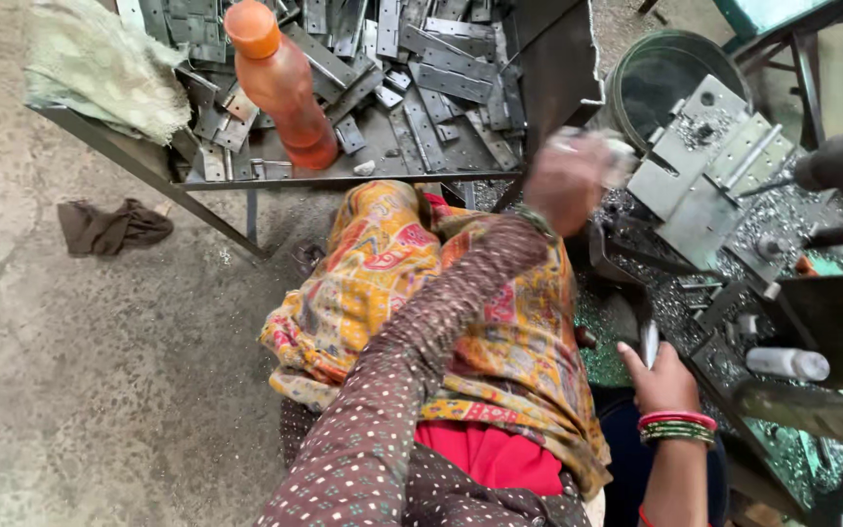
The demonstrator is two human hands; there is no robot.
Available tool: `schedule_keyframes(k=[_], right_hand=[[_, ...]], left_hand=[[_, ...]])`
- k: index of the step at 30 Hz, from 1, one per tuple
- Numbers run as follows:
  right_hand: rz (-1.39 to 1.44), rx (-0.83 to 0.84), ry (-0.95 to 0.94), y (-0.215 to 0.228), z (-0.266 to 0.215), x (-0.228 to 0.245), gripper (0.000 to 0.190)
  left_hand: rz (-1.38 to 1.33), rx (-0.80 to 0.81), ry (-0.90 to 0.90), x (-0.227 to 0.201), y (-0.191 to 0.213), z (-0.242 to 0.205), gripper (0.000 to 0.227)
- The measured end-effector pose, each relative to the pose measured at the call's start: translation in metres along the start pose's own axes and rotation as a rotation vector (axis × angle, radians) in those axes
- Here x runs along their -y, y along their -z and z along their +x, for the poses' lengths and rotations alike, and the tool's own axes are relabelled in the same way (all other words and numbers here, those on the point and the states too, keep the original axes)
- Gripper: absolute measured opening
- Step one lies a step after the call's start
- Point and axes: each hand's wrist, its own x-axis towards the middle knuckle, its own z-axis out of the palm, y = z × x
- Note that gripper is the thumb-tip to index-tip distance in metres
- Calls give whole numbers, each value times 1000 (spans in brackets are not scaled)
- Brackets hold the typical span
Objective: The person sits on the floor and repeatedly picks up metal brackets from a bin, places them under a drill press, and operates the machine to drill holes. They then remove the processed brackets and place them into a pile. The person briefly drinks from a bottle before resuming the task.
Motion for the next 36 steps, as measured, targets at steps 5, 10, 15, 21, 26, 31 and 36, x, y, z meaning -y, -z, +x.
schedule_keyframes(k=[5,10,15,21,26,31,36], right_hand=[[-26,26,-50,19,-15,34,58],[-124,23,-120,20,-14,44,54],[-129,42,-158,19,-14,51,54],[-163,44,-181,21,-14,59,52],[-161,23,-163,21,-17,64,51],[-164,17,-174,22,-20,63,51],[-160,20,-178,20,-20,67,51]], left_hand=[[491,0,441,164,28,-18,34],[599,123,651,279,34,-38,33],[514,209,746,308,26,-33,31],[574,201,769,298,46,-19,28],[622,161,662,284,39,-20,27],[672,99,661,283,17,-26,29],[738,137,671,278,11,-29,27]])
